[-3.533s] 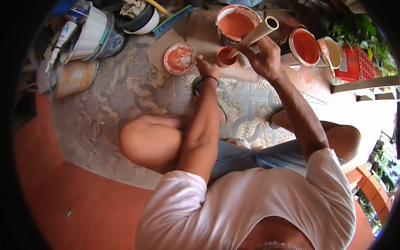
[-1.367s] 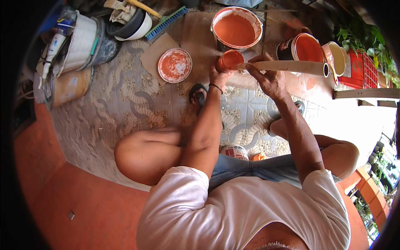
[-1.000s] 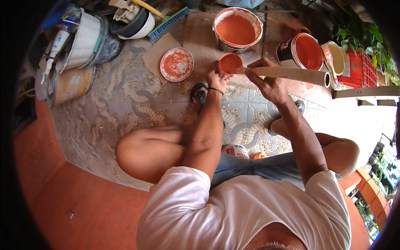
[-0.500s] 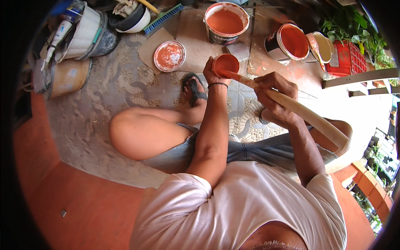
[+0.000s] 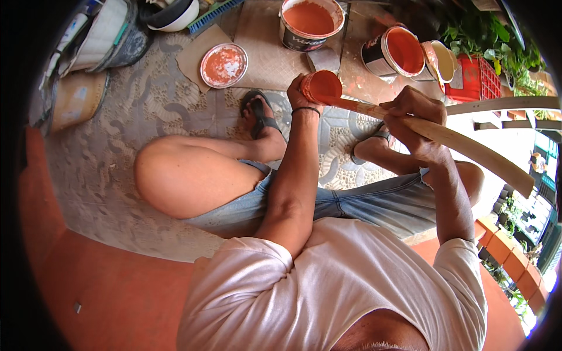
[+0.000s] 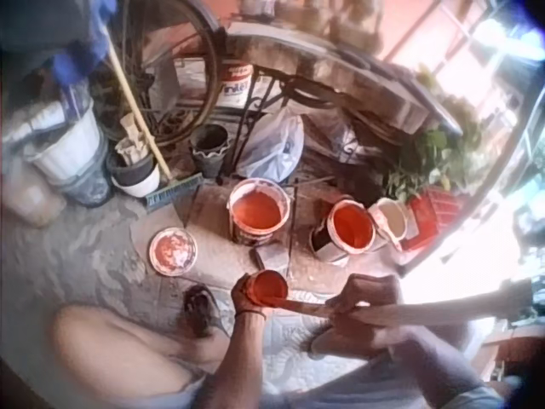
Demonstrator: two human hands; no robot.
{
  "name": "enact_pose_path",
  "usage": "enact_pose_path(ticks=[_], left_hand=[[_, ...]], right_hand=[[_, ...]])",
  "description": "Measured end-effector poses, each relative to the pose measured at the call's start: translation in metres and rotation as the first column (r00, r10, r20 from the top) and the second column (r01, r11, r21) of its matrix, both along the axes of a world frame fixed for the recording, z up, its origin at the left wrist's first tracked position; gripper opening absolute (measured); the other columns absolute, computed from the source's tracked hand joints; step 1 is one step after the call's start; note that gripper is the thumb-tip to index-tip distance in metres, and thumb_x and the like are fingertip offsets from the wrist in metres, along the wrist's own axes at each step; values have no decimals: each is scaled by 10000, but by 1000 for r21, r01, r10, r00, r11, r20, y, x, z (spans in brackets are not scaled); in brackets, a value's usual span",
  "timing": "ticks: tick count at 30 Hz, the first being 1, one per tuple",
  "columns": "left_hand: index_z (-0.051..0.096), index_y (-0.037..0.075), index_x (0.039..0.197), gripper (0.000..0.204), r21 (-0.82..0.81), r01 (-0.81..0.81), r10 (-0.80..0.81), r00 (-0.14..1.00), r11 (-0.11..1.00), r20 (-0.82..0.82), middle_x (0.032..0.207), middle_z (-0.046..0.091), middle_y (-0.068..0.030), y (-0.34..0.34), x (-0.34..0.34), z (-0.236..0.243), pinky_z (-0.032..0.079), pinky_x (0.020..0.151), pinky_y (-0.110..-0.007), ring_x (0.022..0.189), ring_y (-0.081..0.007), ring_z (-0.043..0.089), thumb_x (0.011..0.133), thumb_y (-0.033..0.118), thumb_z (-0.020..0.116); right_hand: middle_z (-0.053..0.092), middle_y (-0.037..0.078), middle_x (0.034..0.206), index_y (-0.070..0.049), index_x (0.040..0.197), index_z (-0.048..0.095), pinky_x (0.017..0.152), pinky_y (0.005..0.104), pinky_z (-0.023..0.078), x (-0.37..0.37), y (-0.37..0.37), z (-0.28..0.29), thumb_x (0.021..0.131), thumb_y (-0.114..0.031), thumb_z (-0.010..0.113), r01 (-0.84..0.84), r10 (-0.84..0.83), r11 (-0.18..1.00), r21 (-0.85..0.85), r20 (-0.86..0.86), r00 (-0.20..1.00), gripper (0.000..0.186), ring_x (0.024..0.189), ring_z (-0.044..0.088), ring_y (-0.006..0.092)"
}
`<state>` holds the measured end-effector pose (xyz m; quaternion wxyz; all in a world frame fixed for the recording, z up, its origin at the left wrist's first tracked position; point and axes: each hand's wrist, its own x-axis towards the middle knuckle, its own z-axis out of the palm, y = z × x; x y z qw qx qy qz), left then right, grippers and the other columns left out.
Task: The person sits on a tiled floor and uses a wooden stick to stir reddish-orange paint in a bucket, then transfers some into a smaller container. The person continues stirring the smaller container and places the stick on the bucket lid.
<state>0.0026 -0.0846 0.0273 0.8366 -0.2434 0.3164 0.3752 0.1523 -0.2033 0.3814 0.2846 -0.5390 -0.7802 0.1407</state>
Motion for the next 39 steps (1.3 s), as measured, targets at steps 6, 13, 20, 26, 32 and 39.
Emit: enact_pose_path(ticks=[6, 13, 20, 26, 32, 39], left_hand=[[760, 65, 1169, 320, -53, 30, -28, 999, 998, 32, 1233, 797, -158, -3, 10, 22, 554, 1086, -634, 1179, -389, 740, 943, 285, 710], [739, 98, 1254, 375, 126, -70, 59, 995, 990, 85, 1280, 783, -158, 4, 10, -16, 512, 1082, -713, 1223, -407, 722, 947, 305, 681], [767, 22, 1108, 292, 0, -40, 40, 998, 999, 54, 1148, 816, -166, -1, 20, 22, 618, 1047, -570, 1091, -372, 779, 1012, 275, 657], [782, 55, 1078, 282, -42, 0, 4, 994, 999, 110, 1145, 819, -146, -3, 13, 23, 621, 1019, -597, 1095, -365, 780, 998, 303, 676], [779, 57, 1070, 287, 2, -36, 36, 995, 999, 96, 1155, 818, -154, 0, 16, 3, 630, 995, -605, 1082, -379, 783, 999, 314, 672], [733, 26, 1282, 459, -16, 78, -77, 994, 997, 72, 1324, 774, -210, 1, 20, 26, 586, 1087, -675, 1237, -439, 743, 984, 351, 607]], right_hand=[[669, 103, 877, -32, 867, 746, 619, 357, 612, 12, 10, 23, 736, -173, 932, 51, -59, 995, -86, -95, 994, 268, 762, 748, 247], [799, 75, 1049, -32, 1084, 828, 774, 304, 629, 14, 31, 3, 907, -27, 891, 213, -255, 955, -208, -205, 945, 187, 886, 773, 158], [770, 35, 916, -99, 1023, 885, 607, 293, 580, 5, 16, -12, 901, -86, 924, 331, -364, 926, -183, -190, 912, 129, 739, 748, 132], [729, 18, 867, -129, 973, 881, 589, 281, 525, 13, 21, 18, 897, -51, 916, 318, -341, 933, -166, -129, 931, 114, 717, 722, 105], [768, 114, 1034, 22, 1033, 739, 652, 285, 568, 20, 40, 49, 922, 1, 870, 154, -266, 906, -395, -246, 932, 173, 774, 719, 137], [776, 161, 1069, -28, 935, 658, 877, 410, 635, 52, 63, 51, 857, 31, 876, -237, 251, 887, -396, -18, 968, 238, 1069, 791, 314]])
